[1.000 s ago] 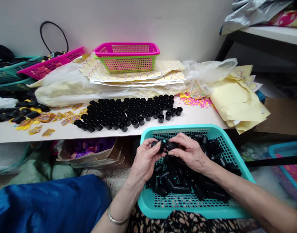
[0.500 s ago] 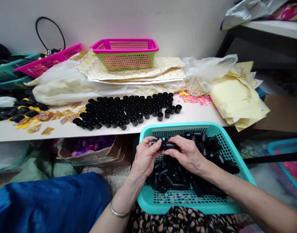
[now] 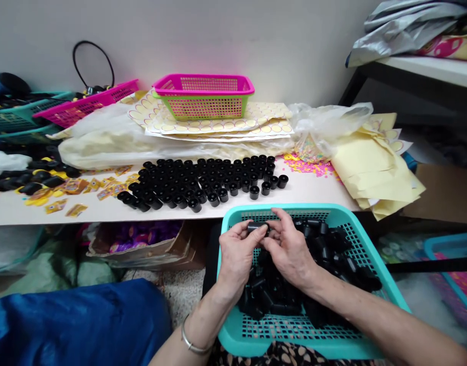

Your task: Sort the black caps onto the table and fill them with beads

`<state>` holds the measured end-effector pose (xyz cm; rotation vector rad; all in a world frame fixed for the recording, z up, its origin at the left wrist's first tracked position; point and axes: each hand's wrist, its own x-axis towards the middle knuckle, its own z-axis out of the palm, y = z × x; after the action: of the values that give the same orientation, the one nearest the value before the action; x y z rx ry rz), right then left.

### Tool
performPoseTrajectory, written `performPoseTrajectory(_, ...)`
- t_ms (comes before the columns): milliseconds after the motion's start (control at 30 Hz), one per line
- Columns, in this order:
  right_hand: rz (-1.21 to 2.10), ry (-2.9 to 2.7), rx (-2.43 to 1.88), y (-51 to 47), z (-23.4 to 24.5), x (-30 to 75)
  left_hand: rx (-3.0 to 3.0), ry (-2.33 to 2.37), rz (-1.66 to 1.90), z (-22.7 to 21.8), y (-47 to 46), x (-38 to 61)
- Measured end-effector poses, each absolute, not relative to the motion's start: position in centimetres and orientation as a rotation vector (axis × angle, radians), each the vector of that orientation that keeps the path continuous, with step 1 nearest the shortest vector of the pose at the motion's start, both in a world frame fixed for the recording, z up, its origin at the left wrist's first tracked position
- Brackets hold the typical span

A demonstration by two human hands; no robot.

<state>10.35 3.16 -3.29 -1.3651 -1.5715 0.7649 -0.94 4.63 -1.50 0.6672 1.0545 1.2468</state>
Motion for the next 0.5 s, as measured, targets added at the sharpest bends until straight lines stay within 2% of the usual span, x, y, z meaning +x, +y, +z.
performPoseTrajectory(167, 0.555, -1.826, -1.308, 5.2, -1.4, 12.1, 0.811, 1.029, 1.141, -1.3, 5.7, -1.9)
performPoseTrajectory(300, 0.183, -1.937, -1.694, 9.2, -0.6, 15.0, 1.041, 1.218, 1.116, -1.5, 6.2, -4.8)
performPoseTrajectory(400, 0.188, -2.058, -2.043, 12.3, -1.1, 16.3, 1.412, 1.393, 0.903, -2.0, 5.8, -6.9)
performPoseTrajectory(500, 0.247, -2.066, -2.148, 14.6, -2.1, 16.4, 1.716, 1.402, 0.600, -2.5, 5.1, -7.6)
